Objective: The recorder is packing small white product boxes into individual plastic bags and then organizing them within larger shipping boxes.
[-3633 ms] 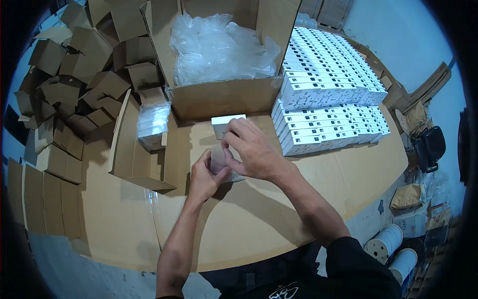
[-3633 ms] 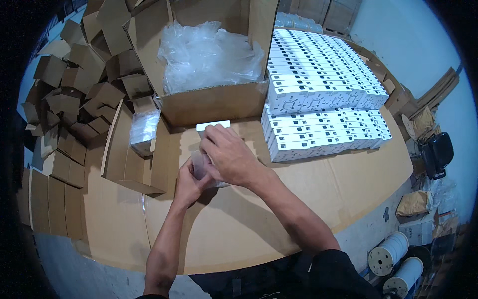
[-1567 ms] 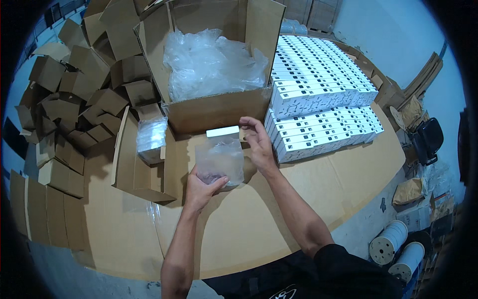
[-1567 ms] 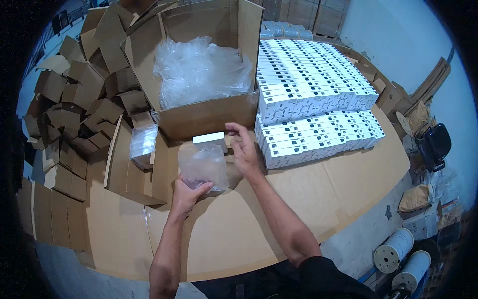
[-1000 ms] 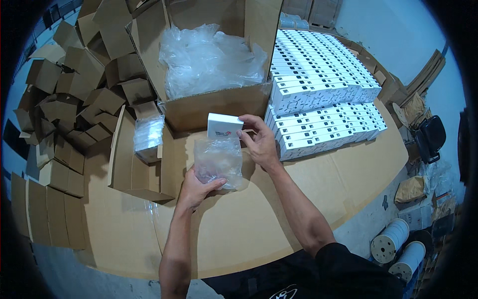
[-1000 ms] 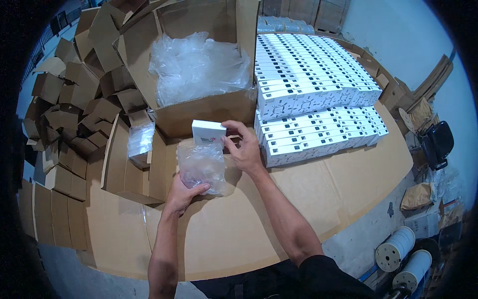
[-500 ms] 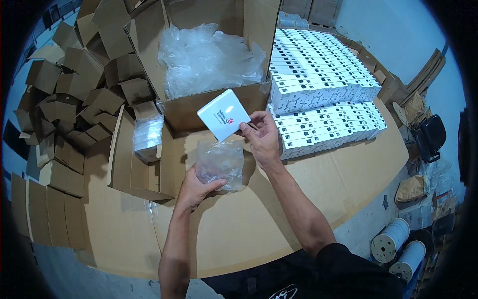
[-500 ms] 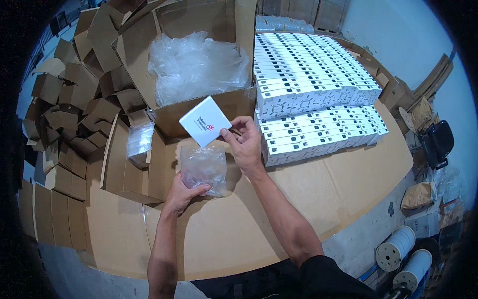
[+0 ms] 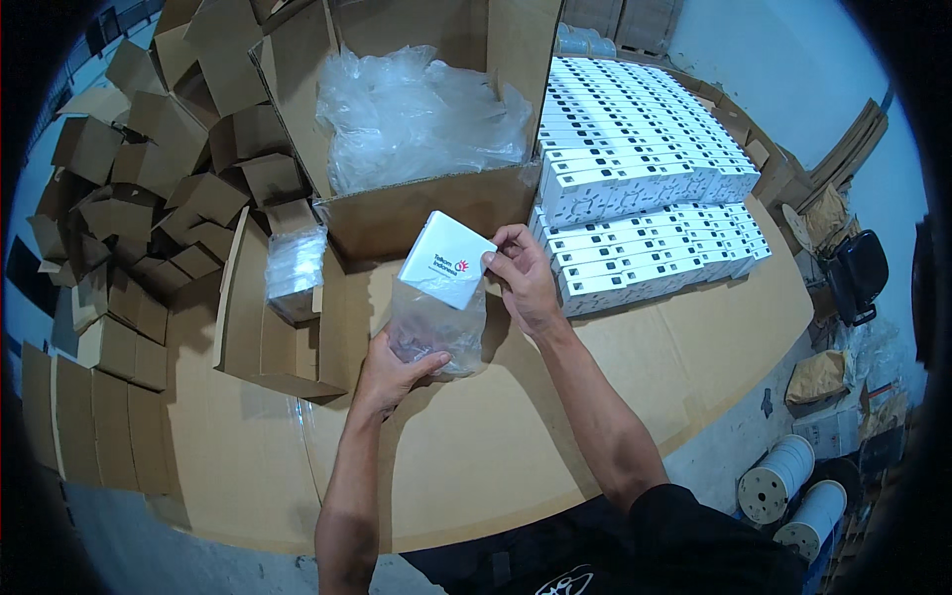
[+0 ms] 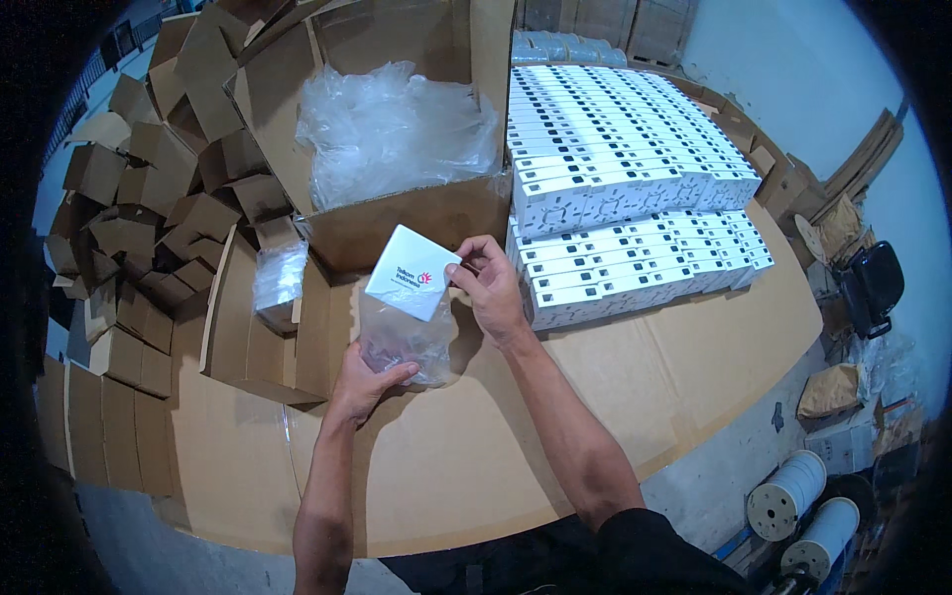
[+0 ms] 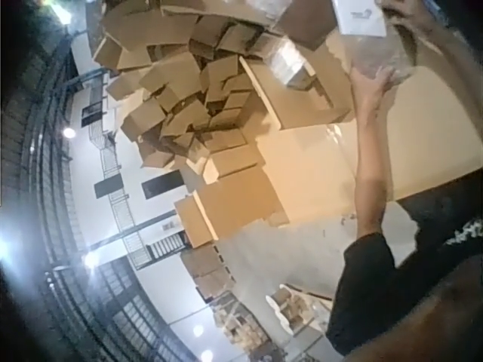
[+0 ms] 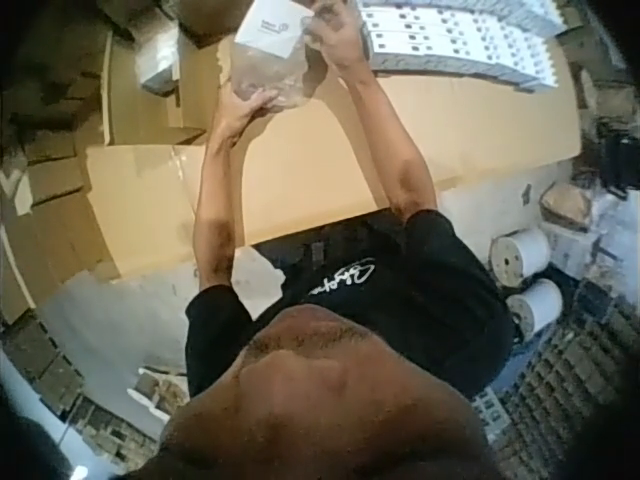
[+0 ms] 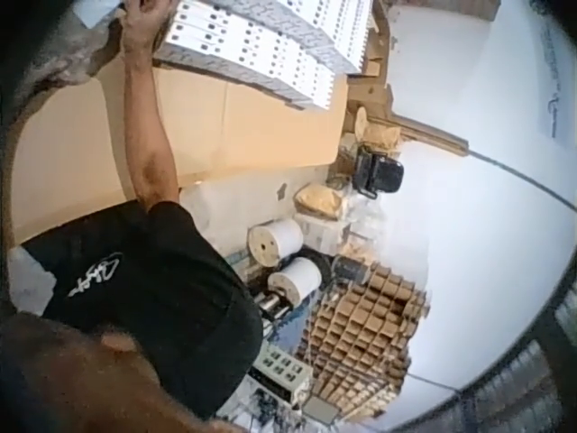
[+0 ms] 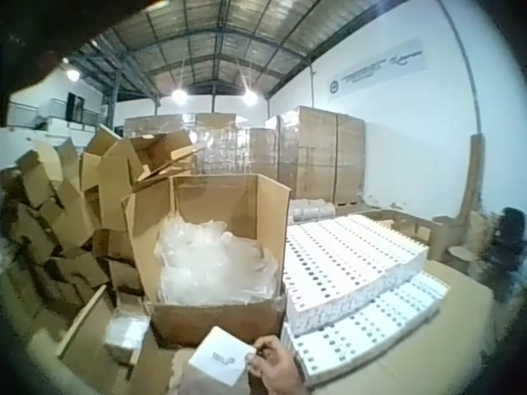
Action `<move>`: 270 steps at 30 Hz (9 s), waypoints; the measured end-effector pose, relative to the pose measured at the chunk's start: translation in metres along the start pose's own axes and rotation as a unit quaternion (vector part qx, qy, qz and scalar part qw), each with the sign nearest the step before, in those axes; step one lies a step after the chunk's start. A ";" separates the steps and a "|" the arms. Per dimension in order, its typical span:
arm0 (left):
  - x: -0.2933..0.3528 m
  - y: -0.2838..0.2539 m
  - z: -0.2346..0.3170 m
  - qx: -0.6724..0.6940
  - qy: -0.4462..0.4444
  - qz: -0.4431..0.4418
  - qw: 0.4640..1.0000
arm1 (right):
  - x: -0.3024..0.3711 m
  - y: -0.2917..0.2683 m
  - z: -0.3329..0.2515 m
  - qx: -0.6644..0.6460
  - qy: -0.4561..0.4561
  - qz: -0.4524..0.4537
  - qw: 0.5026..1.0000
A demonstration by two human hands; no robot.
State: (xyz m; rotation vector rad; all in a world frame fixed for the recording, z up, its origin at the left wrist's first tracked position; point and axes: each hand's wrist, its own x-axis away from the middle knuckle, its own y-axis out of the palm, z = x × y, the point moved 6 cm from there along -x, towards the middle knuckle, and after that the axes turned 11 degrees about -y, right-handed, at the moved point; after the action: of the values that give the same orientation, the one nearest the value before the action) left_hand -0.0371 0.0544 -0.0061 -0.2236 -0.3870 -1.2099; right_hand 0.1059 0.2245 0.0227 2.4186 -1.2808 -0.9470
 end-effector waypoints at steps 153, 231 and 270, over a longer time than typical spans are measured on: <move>0.056 -0.020 -0.014 -0.206 0.186 0.251 0.927 | -0.028 0.187 -0.012 0.330 -0.078 -0.425 0.840; 0.028 0.005 -0.004 -0.443 0.192 0.199 0.853 | 0.033 0.177 0.007 0.498 -0.180 -0.342 0.777; -0.049 0.001 0.030 -0.544 0.221 0.216 0.780 | 0.066 -0.312 -0.313 0.813 -0.185 0.167 0.525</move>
State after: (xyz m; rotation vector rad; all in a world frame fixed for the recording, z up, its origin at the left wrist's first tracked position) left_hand -0.0557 0.1081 0.0017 -0.9473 0.8042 -0.8551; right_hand 0.5364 0.3281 0.0800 2.3548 -3.8482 0.3145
